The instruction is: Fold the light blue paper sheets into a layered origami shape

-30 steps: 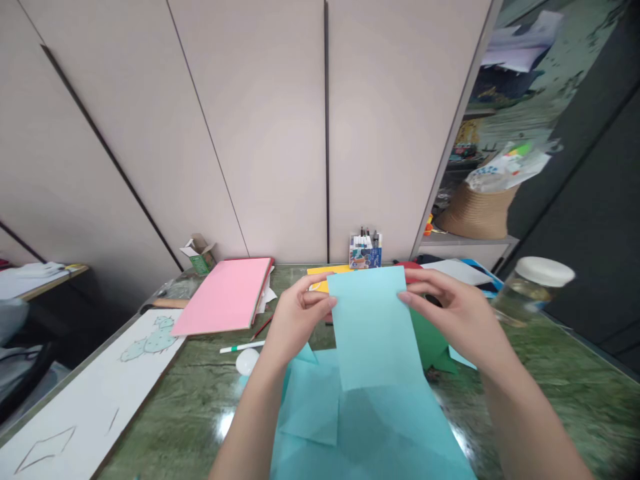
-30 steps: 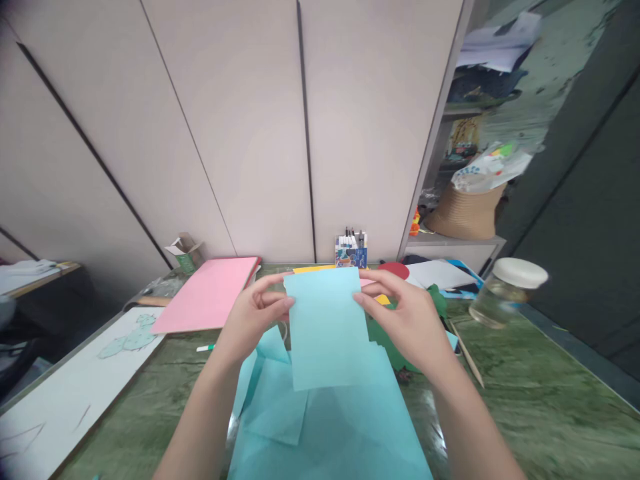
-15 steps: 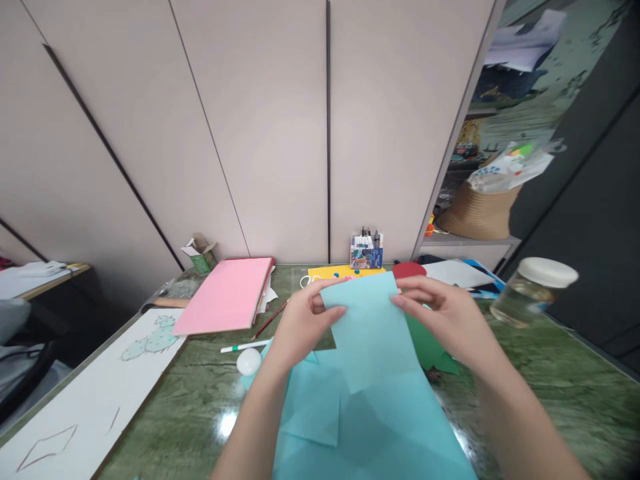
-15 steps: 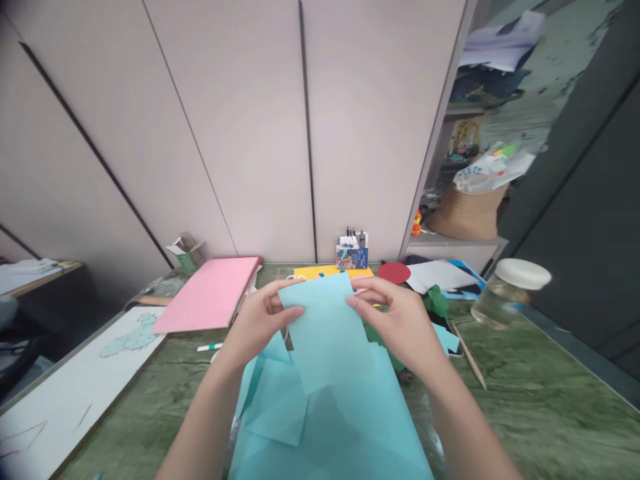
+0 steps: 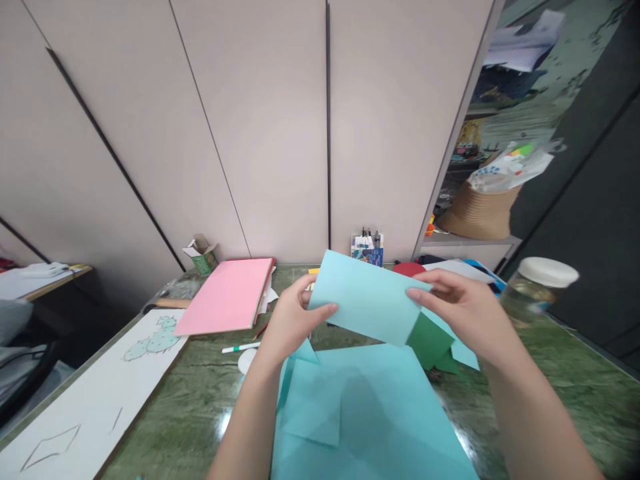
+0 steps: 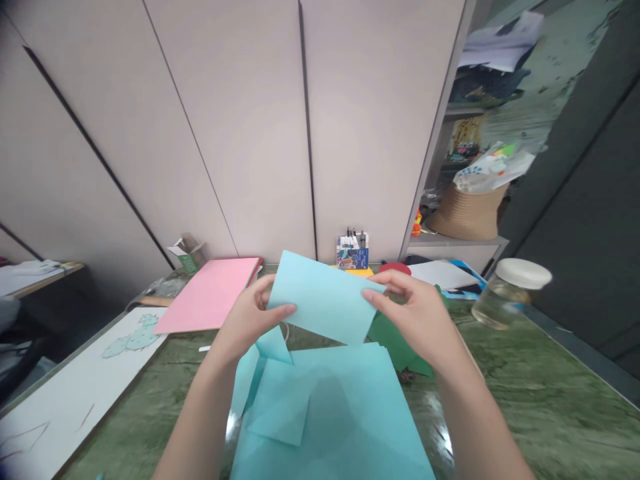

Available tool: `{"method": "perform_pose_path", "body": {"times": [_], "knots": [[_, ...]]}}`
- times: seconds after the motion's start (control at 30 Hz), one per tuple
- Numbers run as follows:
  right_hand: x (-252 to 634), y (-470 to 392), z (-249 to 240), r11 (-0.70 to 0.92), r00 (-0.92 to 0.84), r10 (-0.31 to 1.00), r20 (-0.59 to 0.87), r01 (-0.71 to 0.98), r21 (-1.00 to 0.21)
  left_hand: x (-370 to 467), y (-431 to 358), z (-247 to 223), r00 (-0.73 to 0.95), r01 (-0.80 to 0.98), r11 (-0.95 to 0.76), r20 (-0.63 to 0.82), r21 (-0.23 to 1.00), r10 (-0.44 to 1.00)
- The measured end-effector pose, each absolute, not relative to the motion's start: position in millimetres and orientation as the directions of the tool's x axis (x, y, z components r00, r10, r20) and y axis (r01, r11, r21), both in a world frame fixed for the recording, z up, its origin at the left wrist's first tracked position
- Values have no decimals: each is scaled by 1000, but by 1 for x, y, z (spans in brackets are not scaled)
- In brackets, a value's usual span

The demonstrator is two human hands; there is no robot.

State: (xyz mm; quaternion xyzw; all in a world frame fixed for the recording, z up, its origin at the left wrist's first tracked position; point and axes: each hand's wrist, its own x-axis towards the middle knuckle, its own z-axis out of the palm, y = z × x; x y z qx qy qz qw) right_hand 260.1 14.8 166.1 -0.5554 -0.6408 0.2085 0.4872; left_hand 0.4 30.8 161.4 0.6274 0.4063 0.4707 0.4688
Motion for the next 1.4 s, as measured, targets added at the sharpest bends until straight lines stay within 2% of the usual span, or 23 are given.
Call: {"method": "perform_pose_path", "body": {"times": [0.1, 0.3, 0.5, 0.73, 0.83, 1.03, 1.17, 1.3, 1.4], "knots": [[264, 16, 164, 272, 115, 916, 385, 527, -805, 2, 28, 163, 333, 115, -214, 165, 970, 929], [256, 13, 166, 292, -41, 952, 305, 430, -854, 7, 29, 162, 282, 72, -211, 184, 975, 942], [243, 9, 169, 339, -109, 937, 331, 505, -793, 10, 27, 158, 353, 103, -204, 156, 973, 923], [247, 7, 173, 335, -111, 941, 319, 427, -840, 7, 29, 161, 133, 42, -259, 252, 965, 959], [249, 7, 173, 340, -52, 935, 350, 404, -849, 6, 29, 162, 103, 28, -268, 264, 963, 959], [250, 8, 169, 334, 133, 893, 430, 442, -832, 8, 25, 163, 227, 56, -229, 211, 972, 951], [251, 9, 169, 354, 154, 879, 451, 421, -835, 10, 23, 161, 325, 90, -201, 162, 975, 932], [252, 10, 168, 353, 140, 880, 454, 448, -822, 11, 21, 158, 363, 4, -240, 222, 971, 905], [252, 11, 167, 355, 117, 880, 460, 483, -801, 10, 19, 157, 398, 64, -299, 251, 952, 882]]}}
